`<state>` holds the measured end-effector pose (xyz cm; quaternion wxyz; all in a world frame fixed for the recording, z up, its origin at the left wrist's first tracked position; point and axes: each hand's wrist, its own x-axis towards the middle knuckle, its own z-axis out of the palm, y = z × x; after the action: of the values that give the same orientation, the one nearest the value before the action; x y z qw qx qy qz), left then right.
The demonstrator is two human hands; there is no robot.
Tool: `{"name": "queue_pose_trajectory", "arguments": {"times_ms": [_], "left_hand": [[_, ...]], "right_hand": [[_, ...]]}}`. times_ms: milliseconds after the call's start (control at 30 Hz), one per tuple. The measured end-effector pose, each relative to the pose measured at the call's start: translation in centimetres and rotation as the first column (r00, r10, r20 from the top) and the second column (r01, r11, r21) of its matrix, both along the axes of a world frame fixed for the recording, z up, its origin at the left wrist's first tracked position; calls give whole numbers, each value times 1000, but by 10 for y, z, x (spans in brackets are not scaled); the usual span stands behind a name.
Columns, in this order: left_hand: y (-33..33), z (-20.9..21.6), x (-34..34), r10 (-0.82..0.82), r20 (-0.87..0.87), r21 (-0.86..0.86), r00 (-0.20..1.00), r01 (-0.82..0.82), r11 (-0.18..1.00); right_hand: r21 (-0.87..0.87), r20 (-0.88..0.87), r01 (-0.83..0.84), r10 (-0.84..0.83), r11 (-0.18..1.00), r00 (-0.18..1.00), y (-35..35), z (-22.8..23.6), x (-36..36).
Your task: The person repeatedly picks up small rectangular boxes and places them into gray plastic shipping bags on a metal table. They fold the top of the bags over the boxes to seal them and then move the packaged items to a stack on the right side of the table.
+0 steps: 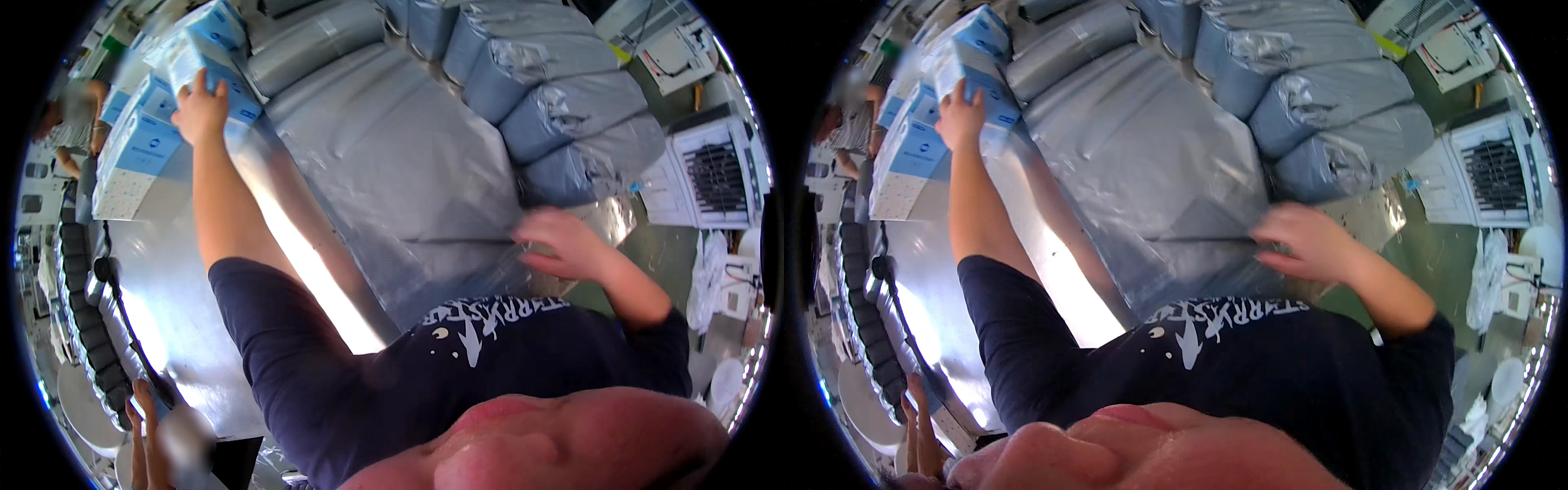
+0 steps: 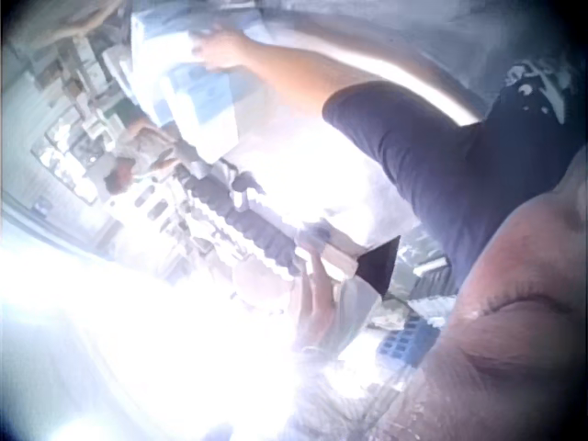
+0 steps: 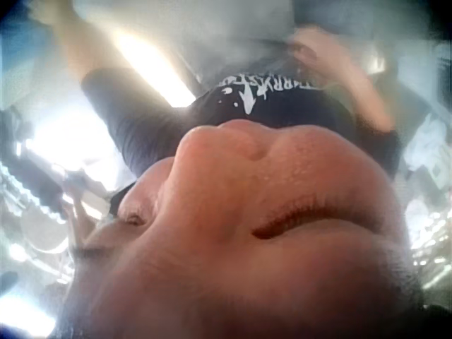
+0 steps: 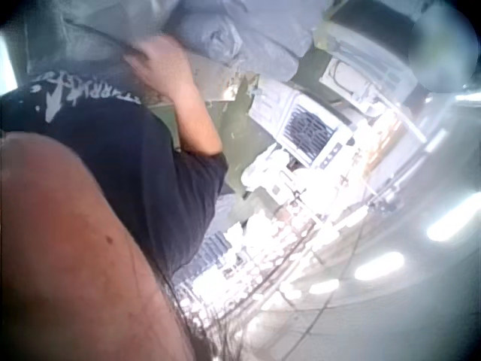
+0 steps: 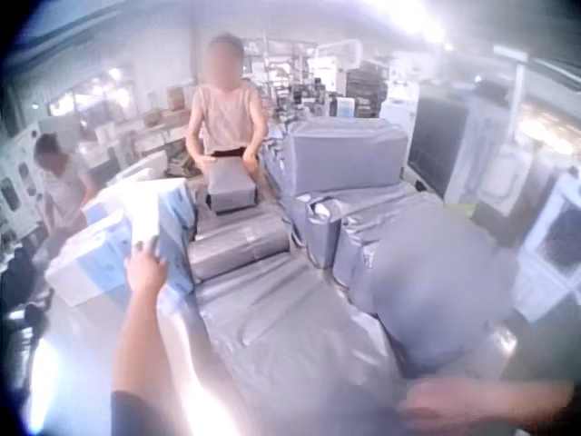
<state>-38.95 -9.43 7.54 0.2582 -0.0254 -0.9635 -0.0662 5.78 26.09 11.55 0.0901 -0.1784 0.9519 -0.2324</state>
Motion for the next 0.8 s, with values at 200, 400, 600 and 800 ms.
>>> {"name": "queue_pose_trajectory", "arguments": {"times_ms": [200,400,600,800], "left_hand": [[-95,-38,149,-395,-52,886,917,225,405],[-202,-75,380,-526,361,869,770,-73,489],[-147,-51,392,-657,134,952,742,-281,-124],[-167,-77,462,-502,-102,993,859,61,-98]], "right_hand": [[347,-92,171,-148,922,985,-110,-70,-65],[165,360,-59,-4,984,933,-162,-32,-92],[208,267,-123,65,970,962,-88,-105,-110],[391,-85,48,-16,919,996,-118,-67,-77]]}}
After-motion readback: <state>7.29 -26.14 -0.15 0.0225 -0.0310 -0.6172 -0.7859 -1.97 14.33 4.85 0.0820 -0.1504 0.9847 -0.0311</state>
